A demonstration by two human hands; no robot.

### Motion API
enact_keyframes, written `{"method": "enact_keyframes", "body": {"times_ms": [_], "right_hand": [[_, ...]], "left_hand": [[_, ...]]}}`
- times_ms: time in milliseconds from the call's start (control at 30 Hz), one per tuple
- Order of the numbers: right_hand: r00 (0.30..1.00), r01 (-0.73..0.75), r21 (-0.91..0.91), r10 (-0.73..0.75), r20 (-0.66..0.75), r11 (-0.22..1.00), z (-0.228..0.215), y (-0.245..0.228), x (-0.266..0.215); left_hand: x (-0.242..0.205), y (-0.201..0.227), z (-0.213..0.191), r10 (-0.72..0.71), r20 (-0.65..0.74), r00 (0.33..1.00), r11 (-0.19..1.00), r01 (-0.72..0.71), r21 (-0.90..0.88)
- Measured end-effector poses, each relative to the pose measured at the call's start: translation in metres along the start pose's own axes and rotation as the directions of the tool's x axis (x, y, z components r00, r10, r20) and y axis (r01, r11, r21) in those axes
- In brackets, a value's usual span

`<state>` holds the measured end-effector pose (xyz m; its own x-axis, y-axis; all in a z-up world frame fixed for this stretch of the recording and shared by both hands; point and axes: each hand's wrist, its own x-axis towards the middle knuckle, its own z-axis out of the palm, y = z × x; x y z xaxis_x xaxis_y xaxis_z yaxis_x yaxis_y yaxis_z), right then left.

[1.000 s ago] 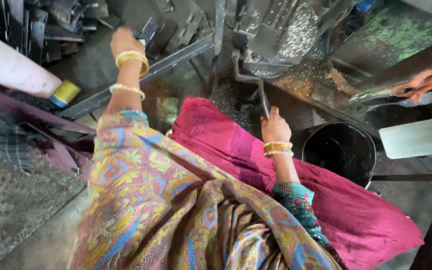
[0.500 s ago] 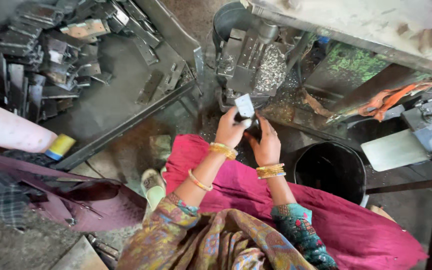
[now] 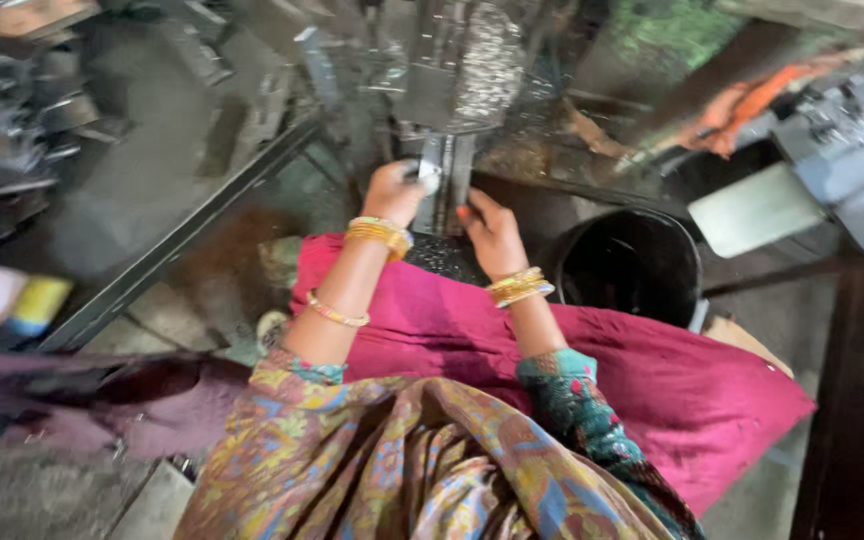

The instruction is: The person operates a metal press machine, repeatedly placing metal pieces into the press and activating it with a lever. The person handles the metal pieces by hand and uses a lever to control the machine's operation.

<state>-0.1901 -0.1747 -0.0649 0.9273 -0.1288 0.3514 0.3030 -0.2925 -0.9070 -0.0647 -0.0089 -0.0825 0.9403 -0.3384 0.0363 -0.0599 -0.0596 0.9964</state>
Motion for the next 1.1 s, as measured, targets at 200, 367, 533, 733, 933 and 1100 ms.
{"method": "enact_keyframes", "body": {"times_ms": [200,367,533,733,933,1100], "right_hand": [[0.963,-0.058,-0.333,-0.035,-0.265,0.941,0.017,-0.003,-0.004],[0.932,-0.317,-0.698,0.347,-0.105,0.642,0.022,-0.021,-0.008],[0.931,-0.231,-0.805,0.364,-0.02,0.546,0.021,-0.023,0.0],[0.917,-0.165,-0.859,0.396,0.048,0.484,0.02,0.003,0.003],[0.942,-0.236,-0.764,0.333,-0.03,0.6,0.033,0.08,-0.047],[0.925,-0.266,-0.68,0.379,0.019,0.683,0.044,0.091,-0.052]], "left_hand": [[0.049,0.016,0.004,0.069,-0.154,0.986,0.997,-0.074,-0.026],[0.078,0.057,0.009,0.506,-0.254,0.824,0.663,-0.183,0.726],[0.055,0.062,0.009,0.157,0.074,0.985,0.274,-0.115,0.955],[0.078,0.068,0.002,-0.023,0.15,0.988,0.019,-0.15,0.989],[0.114,0.074,0.013,-0.159,0.074,0.984,-0.038,-0.081,0.996],[0.097,0.063,-0.01,0.092,0.145,0.985,0.069,-0.152,0.986]]}}
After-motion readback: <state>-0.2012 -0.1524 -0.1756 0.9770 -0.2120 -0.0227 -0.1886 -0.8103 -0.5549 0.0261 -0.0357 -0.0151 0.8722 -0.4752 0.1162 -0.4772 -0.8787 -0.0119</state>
